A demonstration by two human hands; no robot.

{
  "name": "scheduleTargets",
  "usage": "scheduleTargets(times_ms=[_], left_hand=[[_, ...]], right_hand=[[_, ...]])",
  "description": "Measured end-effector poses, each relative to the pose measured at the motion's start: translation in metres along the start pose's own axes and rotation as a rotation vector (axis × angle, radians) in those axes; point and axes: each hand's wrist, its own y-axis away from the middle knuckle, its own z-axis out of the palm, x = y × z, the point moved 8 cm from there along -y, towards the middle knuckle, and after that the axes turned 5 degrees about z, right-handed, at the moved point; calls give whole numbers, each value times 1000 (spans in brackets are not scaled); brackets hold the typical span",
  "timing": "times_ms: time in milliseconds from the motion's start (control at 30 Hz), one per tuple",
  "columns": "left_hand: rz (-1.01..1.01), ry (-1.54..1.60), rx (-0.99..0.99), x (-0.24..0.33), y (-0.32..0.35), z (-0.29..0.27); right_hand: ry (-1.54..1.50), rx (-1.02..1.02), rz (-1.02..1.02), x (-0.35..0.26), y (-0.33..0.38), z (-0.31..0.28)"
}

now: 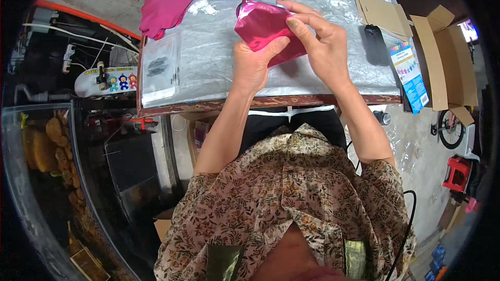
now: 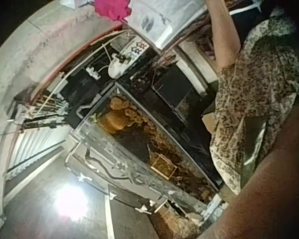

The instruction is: Folding colorful plastic sheets and placing them into cardboard-backed packaging envelopes.

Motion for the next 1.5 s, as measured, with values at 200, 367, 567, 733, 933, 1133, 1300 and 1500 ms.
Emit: scheduleTargets(times_ms=[200, 367, 567, 733, 933, 1133, 1300, 1500], left_hand=[[-19, 6, 3, -1, 0, 0], [-106, 91, 62, -7, -2, -11], [-117, 190, 84, -7, -5, -14], [-128, 230, 106, -7, -9, -20], [-130, 348, 182, -15, -12, -30], [-119, 207, 203, -20, -12, -36], [-162, 110, 167, -13, -4, -23], [-241, 20, 61, -15, -3, -14]], right_hand=[[-40, -21, 98, 15, -4, -1], [138, 49, 169, 24, 10, 0], [-51, -6, 432, 45, 40, 4], [-132, -2, 434, 51, 43, 3], [-135, -33, 477, 60, 53, 4], [78, -132, 543, 67, 46, -4], [37, -98, 494, 48, 12, -2], [-238, -59, 488, 68, 9, -7]])
